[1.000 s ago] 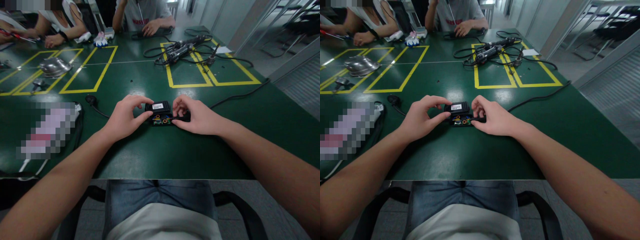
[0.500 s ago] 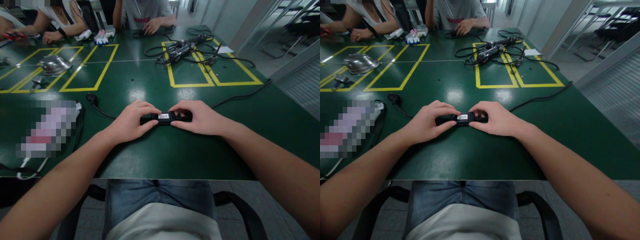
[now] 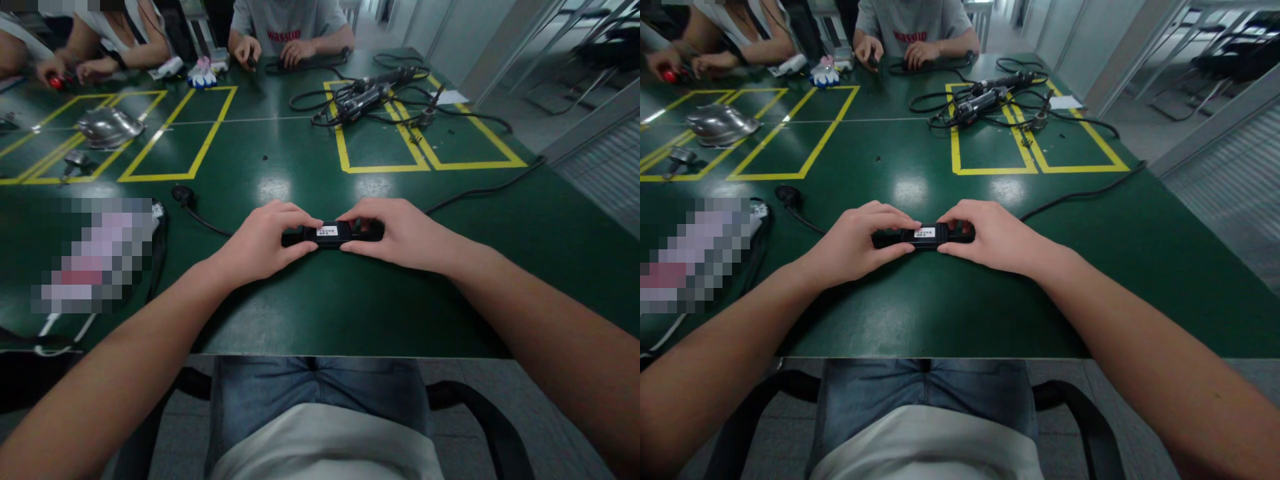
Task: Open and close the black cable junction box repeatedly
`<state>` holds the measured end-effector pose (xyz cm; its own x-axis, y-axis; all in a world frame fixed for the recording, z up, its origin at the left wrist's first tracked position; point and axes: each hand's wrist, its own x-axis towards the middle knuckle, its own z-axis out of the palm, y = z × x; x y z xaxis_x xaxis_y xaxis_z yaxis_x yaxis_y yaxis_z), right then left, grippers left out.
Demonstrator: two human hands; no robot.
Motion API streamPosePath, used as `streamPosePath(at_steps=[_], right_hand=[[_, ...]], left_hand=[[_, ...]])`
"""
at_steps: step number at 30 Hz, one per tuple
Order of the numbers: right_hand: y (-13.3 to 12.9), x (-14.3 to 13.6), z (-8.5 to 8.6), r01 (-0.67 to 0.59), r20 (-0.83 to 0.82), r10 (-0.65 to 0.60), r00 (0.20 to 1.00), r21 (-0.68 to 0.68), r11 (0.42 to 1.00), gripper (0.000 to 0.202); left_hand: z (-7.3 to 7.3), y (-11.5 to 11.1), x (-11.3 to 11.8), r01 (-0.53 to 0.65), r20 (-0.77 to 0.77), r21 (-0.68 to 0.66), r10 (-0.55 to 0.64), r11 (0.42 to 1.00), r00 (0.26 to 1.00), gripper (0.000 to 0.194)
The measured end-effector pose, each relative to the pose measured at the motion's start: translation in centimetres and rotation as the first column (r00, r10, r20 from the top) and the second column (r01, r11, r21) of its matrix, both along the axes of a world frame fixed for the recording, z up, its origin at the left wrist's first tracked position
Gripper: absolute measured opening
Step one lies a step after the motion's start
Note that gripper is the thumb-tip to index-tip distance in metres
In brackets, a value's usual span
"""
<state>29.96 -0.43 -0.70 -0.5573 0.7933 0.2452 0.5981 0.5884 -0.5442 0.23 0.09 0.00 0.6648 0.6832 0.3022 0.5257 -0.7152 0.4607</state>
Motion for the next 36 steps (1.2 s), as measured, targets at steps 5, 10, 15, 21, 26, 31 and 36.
streamPosePath(at_steps=[5,10,15,21,26,31,36], right_hand=[[-0.2,0.1,0.1,-0.003,0.054,0.000,0.999,0.046,0.999,0.035],[-0.3,-0.3,0.0,0.006,0.092,-0.011,0.996,0.053,0.999,0.034],[-0.3,-0.5,-0.4,-0.019,0.105,0.010,0.994,0.083,0.996,0.037],[-0.5,-0.4,-0.5,-0.071,0.046,0.065,0.997,0.123,0.990,0.044],[-0.4,-0.2,-0.5,-0.090,0.024,0.087,0.996,0.144,0.985,0.041],[-0.3,-0.1,-0.7,-0.107,0.016,0.106,0.994,0.154,0.982,0.047],[-0.3,-0.1,-1.0,-0.112,0.014,0.111,0.994,0.178,0.978,0.049]], left_hand=[[0.1,-0.2,0.1,-0.016,-0.007,0.007,0.016,1.000,1.000,0.031],[0.1,-0.3,0.2,-0.022,-0.037,0.002,0.022,1.000,0.999,0.030],[0.0,-0.2,0.0,0.020,-0.044,0.032,-0.019,0.999,0.999,0.031],[-0.3,-0.1,-0.1,0.038,-0.030,0.048,-0.037,0.998,0.999,0.031],[-0.3,-0.2,0.0,0.031,-0.044,0.050,-0.029,0.998,0.999,0.032],[-0.3,0.0,0.0,0.042,-0.046,0.049,-0.040,0.998,0.998,0.034],[-0.3,0.2,0.1,0.036,-0.045,0.040,-0.034,0.999,0.998,0.034]])
